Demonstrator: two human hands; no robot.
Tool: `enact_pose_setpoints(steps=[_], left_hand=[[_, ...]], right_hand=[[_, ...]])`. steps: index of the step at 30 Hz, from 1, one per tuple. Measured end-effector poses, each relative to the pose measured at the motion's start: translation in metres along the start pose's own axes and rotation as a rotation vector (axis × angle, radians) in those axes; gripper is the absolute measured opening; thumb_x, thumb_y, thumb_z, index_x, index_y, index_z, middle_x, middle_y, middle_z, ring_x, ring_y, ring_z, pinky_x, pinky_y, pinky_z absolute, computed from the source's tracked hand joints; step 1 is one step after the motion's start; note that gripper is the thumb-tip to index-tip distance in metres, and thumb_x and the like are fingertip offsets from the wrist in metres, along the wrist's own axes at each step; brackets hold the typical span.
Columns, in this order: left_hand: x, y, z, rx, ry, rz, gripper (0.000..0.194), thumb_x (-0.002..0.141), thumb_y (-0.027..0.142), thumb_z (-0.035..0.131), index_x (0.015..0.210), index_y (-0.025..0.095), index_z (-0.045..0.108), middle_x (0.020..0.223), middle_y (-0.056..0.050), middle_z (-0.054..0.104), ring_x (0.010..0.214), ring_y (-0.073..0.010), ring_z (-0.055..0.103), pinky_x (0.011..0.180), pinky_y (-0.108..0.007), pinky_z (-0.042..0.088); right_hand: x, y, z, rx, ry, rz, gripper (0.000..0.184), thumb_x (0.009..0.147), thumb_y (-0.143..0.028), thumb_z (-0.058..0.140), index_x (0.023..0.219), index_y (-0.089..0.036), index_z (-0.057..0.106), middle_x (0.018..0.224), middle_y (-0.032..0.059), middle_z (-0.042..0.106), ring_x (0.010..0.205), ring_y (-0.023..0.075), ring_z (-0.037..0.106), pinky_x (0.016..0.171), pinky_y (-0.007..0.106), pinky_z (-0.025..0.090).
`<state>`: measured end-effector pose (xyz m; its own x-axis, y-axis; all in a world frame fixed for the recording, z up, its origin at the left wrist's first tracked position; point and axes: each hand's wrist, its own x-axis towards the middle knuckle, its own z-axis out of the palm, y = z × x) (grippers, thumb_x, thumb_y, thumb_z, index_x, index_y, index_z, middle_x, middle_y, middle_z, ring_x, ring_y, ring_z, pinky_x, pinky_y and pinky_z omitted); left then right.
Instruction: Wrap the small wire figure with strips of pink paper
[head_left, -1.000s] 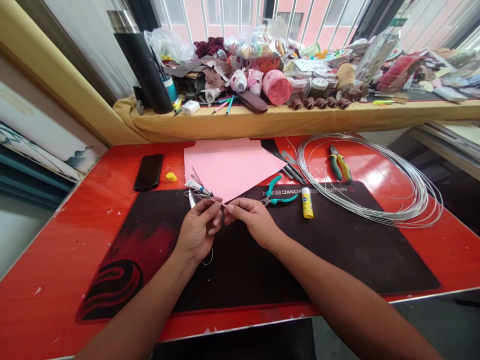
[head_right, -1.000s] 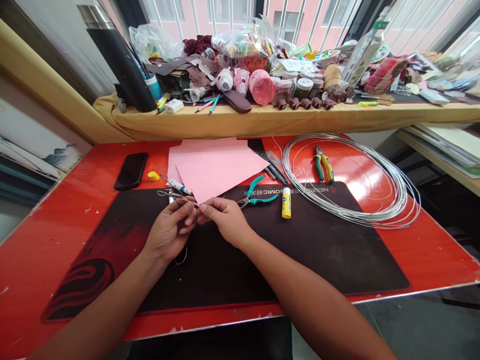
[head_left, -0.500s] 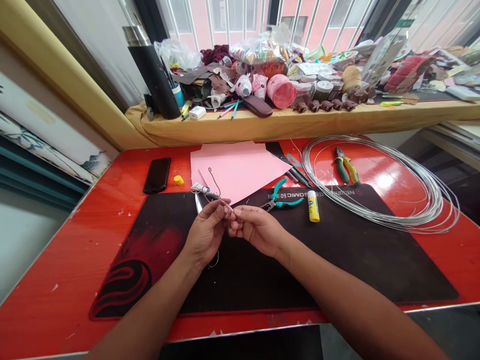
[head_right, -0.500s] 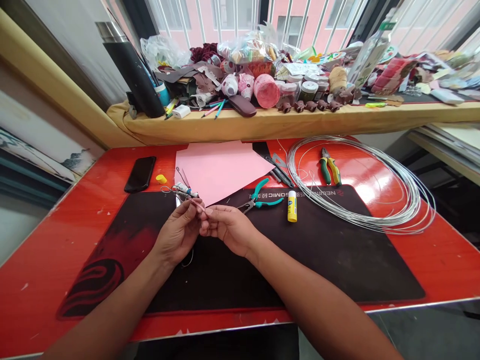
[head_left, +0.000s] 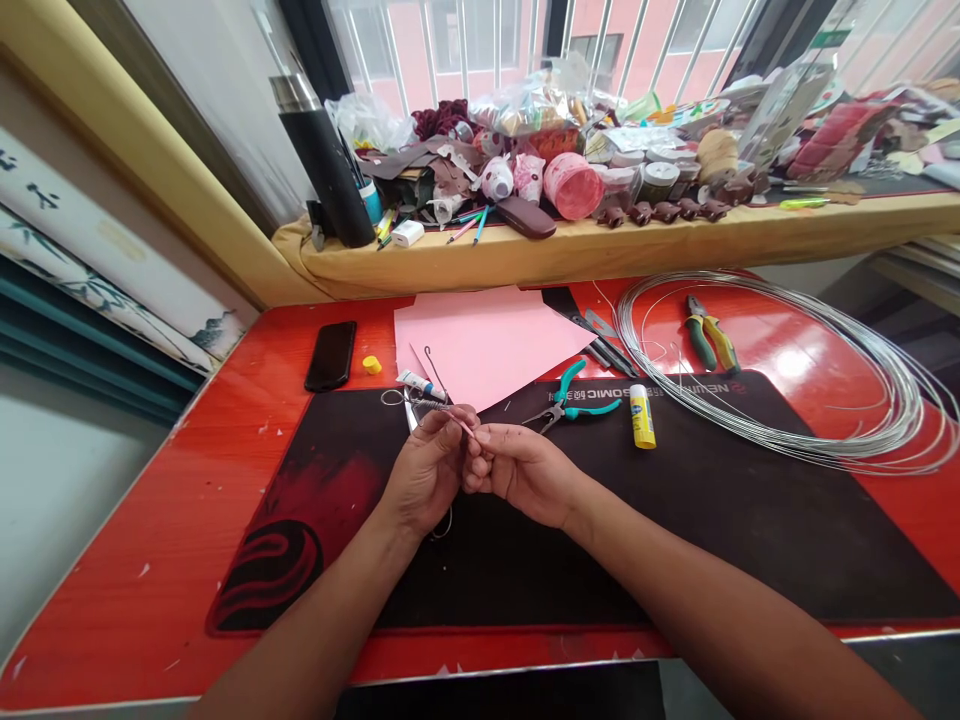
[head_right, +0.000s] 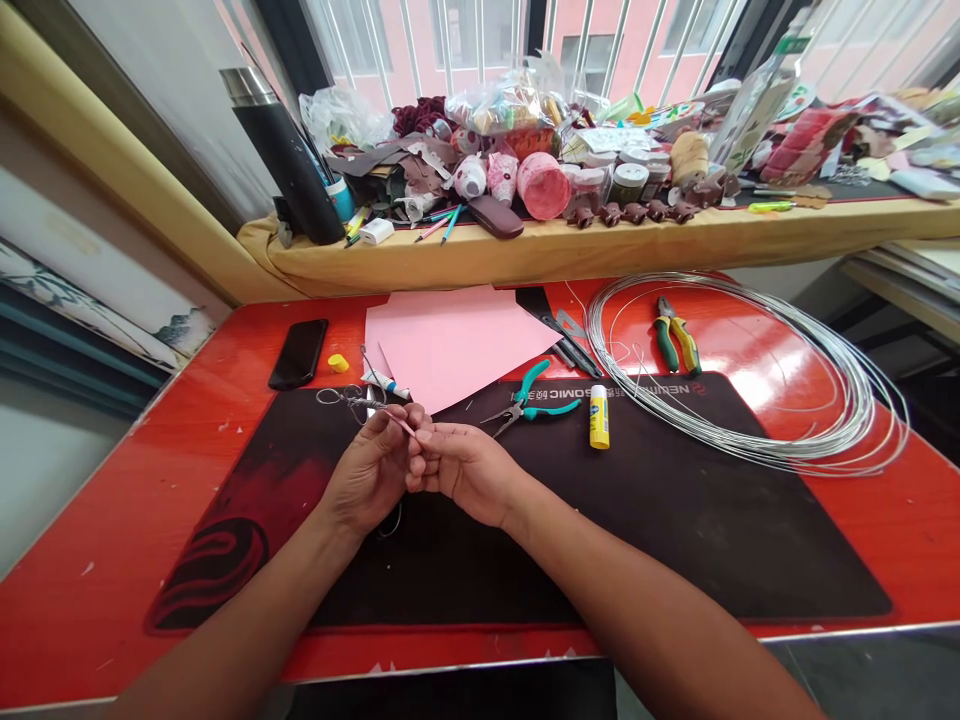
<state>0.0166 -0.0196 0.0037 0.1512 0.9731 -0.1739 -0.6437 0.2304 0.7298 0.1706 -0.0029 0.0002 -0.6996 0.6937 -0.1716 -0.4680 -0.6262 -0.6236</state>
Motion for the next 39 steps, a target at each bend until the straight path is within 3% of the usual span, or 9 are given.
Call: enact_pose_setpoints(steps=[6,12,24,30,34,39], left_hand=[[-0.0005,0.0022,0.0013,-0.051,0.002,0.013,0.031,0.069,0.030,0.098,0.082,0.019,0.073,0.091,0.000,0.068,0.058,-0.0080,0.064,0.046,-0.018,0.057],[0.0014,0.0026,-0.0008,-0.077,-0.030,-0.013,0.026,0.073,0.026,0.096,0.080,0.016,0.073,0.084,0.001,0.065,0.065,-0.0090,0.064,0.059,-0.019,0.062],[0.0010,0.0035,-0.0023,-0.061,-0.009,0.008,0.028,0.071,0.029,0.097,0.084,0.016,0.076,0.093,-0.001,0.068,0.066,-0.0108,0.066,0.058,-0.022,0.063],[0.0037,0.0043,-0.0021,-0.081,-0.002,0.068,0.026,0.069,0.023,0.098,0.078,0.015,0.075,0.085,0.000,0.068,0.064,-0.0094,0.066,0.063,-0.020,0.062],[0.0041,0.0032,-0.0030,-0.074,0.024,0.064,0.027,0.069,0.025,0.099,0.079,0.015,0.076,0.085,-0.001,0.069,0.063,-0.0097,0.066,0.059,-0.020,0.061],[0.0013,0.0014,-0.0029,-0.006,0.013,-0.042,0.041,0.068,0.034,0.099,0.099,0.015,0.080,0.086,-0.002,0.074,0.056,-0.0138,0.068,0.043,-0.024,0.058]], right_hand=[[-0.0002,0.0007,0.0003,0.037,-0.006,0.029,0.023,0.083,-0.035,0.086,0.082,-0.017,0.072,0.070,-0.0010,0.064,0.067,0.0149,0.062,0.076,0.031,0.053],[0.0005,0.0037,-0.0016,0.044,-0.016,0.031,0.027,0.083,-0.035,0.088,0.083,-0.014,0.071,0.068,-0.0009,0.065,0.066,0.0147,0.064,0.074,0.030,0.052],[0.0011,0.0027,-0.0036,0.043,-0.014,0.021,0.026,0.083,-0.035,0.087,0.083,-0.014,0.071,0.069,-0.0011,0.064,0.066,0.0141,0.062,0.075,0.031,0.050],[0.0026,0.0046,-0.0059,0.037,-0.004,0.025,0.025,0.083,-0.034,0.087,0.084,-0.014,0.072,0.069,-0.0012,0.064,0.065,0.0138,0.062,0.076,0.031,0.050],[0.0032,0.0055,-0.0071,0.038,-0.020,0.023,0.024,0.084,-0.034,0.086,0.084,-0.014,0.072,0.069,-0.0008,0.064,0.066,0.0137,0.062,0.076,0.030,0.050],[0.0025,0.0031,-0.0063,0.045,-0.012,0.010,0.022,0.085,-0.032,0.084,0.083,-0.013,0.072,0.069,-0.0008,0.063,0.065,0.0137,0.061,0.074,0.030,0.050]])
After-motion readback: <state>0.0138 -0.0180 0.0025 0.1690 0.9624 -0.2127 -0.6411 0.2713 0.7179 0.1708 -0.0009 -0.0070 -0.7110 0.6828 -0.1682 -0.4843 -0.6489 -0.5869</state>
